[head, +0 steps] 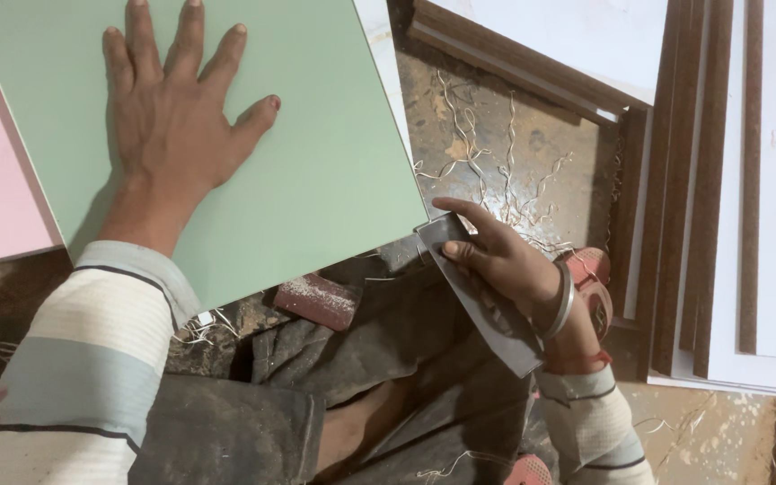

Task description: The person sits on the workshop floor and sands the edges of pink and green foam boards using a sanding block, working one board at a time. After sanding, the person stacks the finished boards onto piles of similar sheets beside them.

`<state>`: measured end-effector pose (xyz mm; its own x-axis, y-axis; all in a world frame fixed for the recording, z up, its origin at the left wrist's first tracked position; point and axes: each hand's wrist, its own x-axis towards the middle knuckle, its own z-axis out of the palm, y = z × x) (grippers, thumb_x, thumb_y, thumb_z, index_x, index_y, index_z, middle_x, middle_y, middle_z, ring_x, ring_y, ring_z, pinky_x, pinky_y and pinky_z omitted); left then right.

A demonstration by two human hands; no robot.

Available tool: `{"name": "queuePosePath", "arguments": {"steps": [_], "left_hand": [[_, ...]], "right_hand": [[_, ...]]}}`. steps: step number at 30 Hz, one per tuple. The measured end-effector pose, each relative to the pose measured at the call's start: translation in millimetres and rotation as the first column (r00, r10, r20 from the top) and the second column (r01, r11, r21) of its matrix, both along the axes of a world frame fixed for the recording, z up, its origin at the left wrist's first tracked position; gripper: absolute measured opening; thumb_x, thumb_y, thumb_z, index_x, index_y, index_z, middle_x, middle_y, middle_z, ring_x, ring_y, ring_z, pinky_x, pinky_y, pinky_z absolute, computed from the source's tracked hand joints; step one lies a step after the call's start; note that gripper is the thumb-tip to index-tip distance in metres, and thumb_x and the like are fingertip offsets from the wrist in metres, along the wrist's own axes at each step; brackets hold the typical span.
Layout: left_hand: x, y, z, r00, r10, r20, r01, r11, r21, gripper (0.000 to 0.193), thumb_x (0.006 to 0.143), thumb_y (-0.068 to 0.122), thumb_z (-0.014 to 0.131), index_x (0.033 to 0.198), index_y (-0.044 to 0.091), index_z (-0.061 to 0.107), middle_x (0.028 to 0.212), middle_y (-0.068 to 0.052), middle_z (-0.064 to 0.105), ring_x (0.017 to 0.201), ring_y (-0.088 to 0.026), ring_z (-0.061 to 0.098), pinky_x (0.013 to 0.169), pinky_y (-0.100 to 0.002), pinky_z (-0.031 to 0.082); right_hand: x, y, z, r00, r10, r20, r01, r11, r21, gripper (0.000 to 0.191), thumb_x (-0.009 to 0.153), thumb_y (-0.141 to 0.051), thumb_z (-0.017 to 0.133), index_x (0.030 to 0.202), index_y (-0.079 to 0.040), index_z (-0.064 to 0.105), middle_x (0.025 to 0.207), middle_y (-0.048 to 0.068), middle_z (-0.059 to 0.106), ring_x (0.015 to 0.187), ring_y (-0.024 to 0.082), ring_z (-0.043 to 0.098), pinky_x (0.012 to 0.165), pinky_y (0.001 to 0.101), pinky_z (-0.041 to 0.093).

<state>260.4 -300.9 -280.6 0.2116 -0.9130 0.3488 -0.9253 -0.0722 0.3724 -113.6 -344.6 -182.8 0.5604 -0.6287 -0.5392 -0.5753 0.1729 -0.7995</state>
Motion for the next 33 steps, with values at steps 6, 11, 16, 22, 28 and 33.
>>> {"name": "queuePosePath", "arguments": {"steps": [6, 11, 16, 22, 28, 33], "left_hand": [[1, 0, 1, 1.0, 0.005, 0.019, -0.005, 1.0, -0.003, 0.073, 0.106, 0.066, 0.044, 0.162, 0.02, 0.048, 0.17, -0.017, 0.035, 0.154, -0.055, 0.015, 0.125, -0.066, 0.009], [2, 0, 3, 0.999, 0.013, 0.036, -0.013, 1.0, 0.004, 0.073, 0.103, 0.065, 0.046, 0.16, 0.02, 0.049, 0.168, -0.018, 0.036, 0.152, -0.055, 0.017, 0.124, -0.066, 0.01], [1, 0, 3, 0.999, 0.014, 0.035, -0.014, 1.0, 0.0, 0.072, 0.102, 0.063, 0.048, 0.16, 0.021, 0.049, 0.168, -0.017, 0.036, 0.153, -0.054, 0.017, 0.124, -0.065, 0.01], [7, -4, 9, 0.998, 0.021, 0.061, -0.021, 1.0, -0.005, 0.071, 0.1, 0.064, 0.049, 0.157, 0.021, 0.051, 0.166, -0.016, 0.036, 0.15, -0.053, 0.017, 0.122, -0.064, 0.011], [10, -2, 11, 0.998, 0.065, 0.024, -0.065, 0.998, -0.015, 0.066, 0.1, 0.059, 0.052, 0.155, 0.021, 0.054, 0.166, -0.015, 0.039, 0.152, -0.051, 0.02, 0.123, -0.064, 0.013], [9, 1, 13, 0.996, 0.074, 0.039, -0.073, 0.997, -0.032, 0.066, 0.101, 0.059, 0.053, 0.155, 0.02, 0.054, 0.165, -0.015, 0.039, 0.152, -0.051, 0.02, 0.124, -0.065, 0.013]], "right_hand": [[1, -17, -8, 0.979, -0.007, -0.203, -0.018, 0.993, -0.119, 0.031, 0.101, -0.029, 0.058, 0.126, -0.011, 0.051, 0.067, 0.001, 0.052, 0.054, 0.009, 0.046, 0.046, 0.0256, 0.037], [18, -25, -12, 0.945, -0.002, -0.326, -0.109, 0.94, -0.323, 0.02, 0.1, -0.025, 0.061, 0.111, -0.008, 0.058, 0.065, 0.005, 0.059, 0.056, 0.011, 0.055, 0.048, 0.0288, 0.046], [53, -43, -19, 0.913, -0.041, -0.406, -0.125, 0.919, -0.375, 0.02, 0.098, -0.026, 0.062, 0.109, -0.01, 0.058, 0.074, 0.003, 0.072, 0.061, 0.012, 0.067, 0.053, 0.0296, 0.055], [132, -95, -9, 0.896, -0.053, -0.441, -0.156, 0.892, -0.425, 0.022, 0.098, -0.027, 0.067, 0.107, -0.008, 0.06, 0.079, 0.007, 0.07, 0.063, 0.015, 0.062, 0.053, 0.0337, 0.051], [104, -87, 20, 0.98, -0.001, -0.201, -0.064, 0.948, -0.313, 0.018, 0.1, -0.02, 0.062, 0.115, -0.01, 0.061, 0.08, 0.009, 0.072, 0.064, 0.012, 0.061, 0.051, 0.0272, 0.048], [49, -41, 2, 0.966, -0.132, -0.223, 0.076, 0.967, -0.241, 0.027, 0.097, -0.016, 0.059, 0.123, -0.014, 0.061, 0.084, 0.01, 0.076, 0.061, 0.011, 0.066, 0.048, 0.0253, 0.053]]}}
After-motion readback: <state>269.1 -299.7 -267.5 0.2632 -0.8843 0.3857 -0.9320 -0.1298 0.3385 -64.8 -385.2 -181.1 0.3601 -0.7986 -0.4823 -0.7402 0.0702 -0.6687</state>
